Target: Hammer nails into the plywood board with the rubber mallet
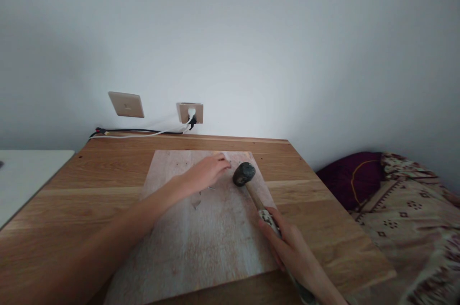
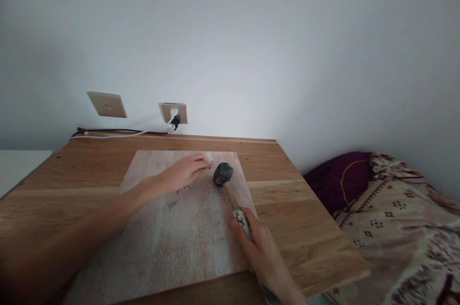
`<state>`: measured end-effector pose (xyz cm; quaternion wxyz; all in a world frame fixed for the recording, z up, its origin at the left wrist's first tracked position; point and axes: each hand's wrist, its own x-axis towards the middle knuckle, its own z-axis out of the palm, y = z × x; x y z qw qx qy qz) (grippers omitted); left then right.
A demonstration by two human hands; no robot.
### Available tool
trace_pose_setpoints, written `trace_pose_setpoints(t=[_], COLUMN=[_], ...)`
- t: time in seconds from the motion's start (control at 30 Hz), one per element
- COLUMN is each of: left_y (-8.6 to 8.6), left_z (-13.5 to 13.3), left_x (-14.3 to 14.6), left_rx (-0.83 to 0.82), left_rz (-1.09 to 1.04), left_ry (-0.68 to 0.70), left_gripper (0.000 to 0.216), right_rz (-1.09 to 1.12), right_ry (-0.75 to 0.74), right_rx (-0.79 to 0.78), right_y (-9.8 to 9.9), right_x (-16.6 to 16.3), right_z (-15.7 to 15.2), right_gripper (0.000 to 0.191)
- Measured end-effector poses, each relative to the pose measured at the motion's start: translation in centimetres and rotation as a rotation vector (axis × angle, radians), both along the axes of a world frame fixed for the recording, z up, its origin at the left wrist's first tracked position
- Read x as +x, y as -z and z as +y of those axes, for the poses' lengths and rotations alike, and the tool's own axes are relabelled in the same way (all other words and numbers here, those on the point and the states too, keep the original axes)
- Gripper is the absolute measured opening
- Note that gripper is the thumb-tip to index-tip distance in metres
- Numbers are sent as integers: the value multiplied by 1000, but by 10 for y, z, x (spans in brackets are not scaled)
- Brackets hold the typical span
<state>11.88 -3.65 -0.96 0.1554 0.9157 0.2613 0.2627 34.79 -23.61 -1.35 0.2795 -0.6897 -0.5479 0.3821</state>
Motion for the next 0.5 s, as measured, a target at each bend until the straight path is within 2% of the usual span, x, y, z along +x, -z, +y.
trace_pose_setpoints(t=[0.07, 0.17, 0.3, 0.5], left_y=[4, 13, 23, 24], left_z=[22, 41, 43, 40], left_x=[-2, -1, 1, 4], left_rx=[-101, -197, -232, -236], left_rz=[-103, -132, -139, -161], left_ry=[-76, -125, -126, -118], left_gripper=[23, 20, 21, 23], right_rz=[18, 65, 94, 111], right_ry=[-3, -2, -5, -13], right_rx=[-22, -39, -30, -43], right_y=[1, 2, 3, 5], right_x=[0, -1, -1, 0], right_z=[0, -1, -1, 0], right_gripper=[50, 50, 47, 47])
